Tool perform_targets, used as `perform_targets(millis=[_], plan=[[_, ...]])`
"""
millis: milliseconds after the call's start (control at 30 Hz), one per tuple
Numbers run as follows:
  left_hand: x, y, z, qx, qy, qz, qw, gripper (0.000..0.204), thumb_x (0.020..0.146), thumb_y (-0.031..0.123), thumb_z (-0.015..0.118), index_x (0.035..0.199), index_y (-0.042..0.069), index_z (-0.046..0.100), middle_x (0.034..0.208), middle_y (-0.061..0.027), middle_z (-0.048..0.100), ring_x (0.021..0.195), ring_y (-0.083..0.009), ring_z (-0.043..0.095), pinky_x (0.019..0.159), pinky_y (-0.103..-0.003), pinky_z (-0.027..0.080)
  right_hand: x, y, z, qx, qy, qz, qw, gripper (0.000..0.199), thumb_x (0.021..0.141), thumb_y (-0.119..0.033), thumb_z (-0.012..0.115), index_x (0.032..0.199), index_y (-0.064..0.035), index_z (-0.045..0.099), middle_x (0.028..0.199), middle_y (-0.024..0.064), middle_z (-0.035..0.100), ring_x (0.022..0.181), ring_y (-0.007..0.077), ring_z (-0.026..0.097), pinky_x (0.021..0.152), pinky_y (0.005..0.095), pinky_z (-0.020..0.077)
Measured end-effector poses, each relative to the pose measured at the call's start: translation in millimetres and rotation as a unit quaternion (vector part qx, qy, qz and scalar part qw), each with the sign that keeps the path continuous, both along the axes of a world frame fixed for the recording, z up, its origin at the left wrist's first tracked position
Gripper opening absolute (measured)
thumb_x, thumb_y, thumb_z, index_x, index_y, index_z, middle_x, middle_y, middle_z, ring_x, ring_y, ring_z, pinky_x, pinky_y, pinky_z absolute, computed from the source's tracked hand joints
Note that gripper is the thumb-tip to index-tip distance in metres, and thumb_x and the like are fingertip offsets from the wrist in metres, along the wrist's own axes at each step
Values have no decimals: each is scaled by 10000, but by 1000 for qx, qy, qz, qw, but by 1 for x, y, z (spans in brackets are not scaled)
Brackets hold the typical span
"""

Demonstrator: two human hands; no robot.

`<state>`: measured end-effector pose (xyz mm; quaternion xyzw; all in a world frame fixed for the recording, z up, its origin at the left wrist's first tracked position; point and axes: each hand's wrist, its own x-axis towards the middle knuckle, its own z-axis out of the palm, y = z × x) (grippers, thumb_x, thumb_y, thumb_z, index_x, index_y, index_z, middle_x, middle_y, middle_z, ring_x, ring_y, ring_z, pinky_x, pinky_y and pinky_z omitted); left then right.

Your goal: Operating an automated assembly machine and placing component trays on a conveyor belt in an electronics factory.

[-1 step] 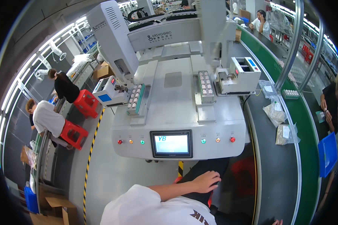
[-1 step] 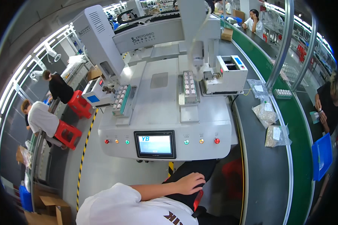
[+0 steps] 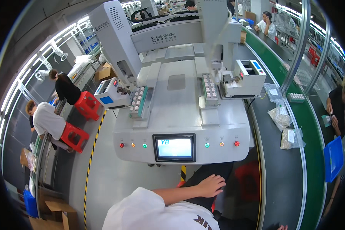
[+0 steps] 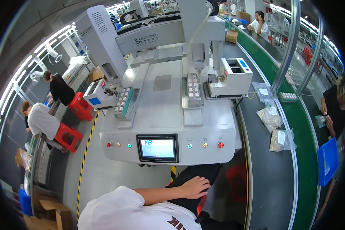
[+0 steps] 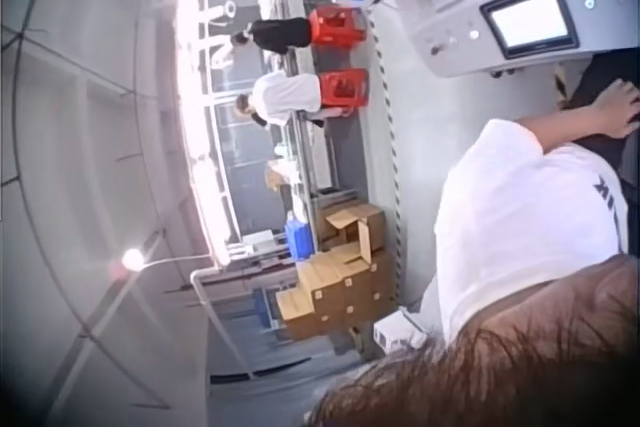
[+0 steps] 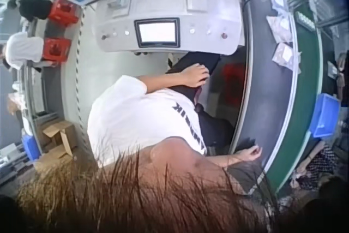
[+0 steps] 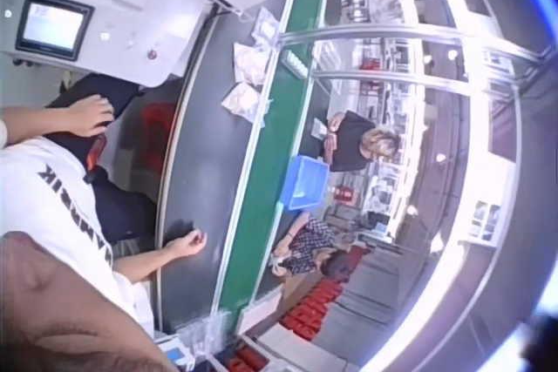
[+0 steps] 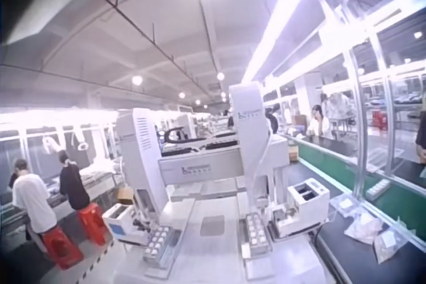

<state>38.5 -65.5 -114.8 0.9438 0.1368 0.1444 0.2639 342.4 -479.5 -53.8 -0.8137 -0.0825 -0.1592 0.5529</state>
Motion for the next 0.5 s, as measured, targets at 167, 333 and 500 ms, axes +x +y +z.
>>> perform_targets(millis=[167, 333, 500], plan=[[39, -1, -21, 88, 38, 4, 995, 213, 822, 224, 742, 956, 64, 698, 1003, -88, 624, 1013, -279, 599, 840, -419, 490, -4, 6, 4, -9, -3, -6, 1000, 291, 1018, -94, 709, 1267, 51, 672, 1013, 107, 665, 924, 198, 617, 887, 324, 528], [57, 0, -33, 111, 93, 3, 989, 170, 759, 160, 738, 886, 50, 717, 975, -120, 656, 935, -287, 652, 768, -398, 530, -9, 17, 9, -37, -25, -5, 999, 289, 1008, -84, 716, 1259, 53, 671, 988, 98, 656, 899, 192, 608, 861, 318, 531], [60, 1, -36, 117, 106, -15, 987, 168, 755, 158, 741, 881, 50, 718, 982, -117, 671, 955, -283, 655, 799, -386, 527, -15, 29, 19, -152, -61, -20, 986, 295, 1000, -130, 735, 1224, 56, 691, 1010, 132, 694, 885, 213, 651, 839, 335, 559]])
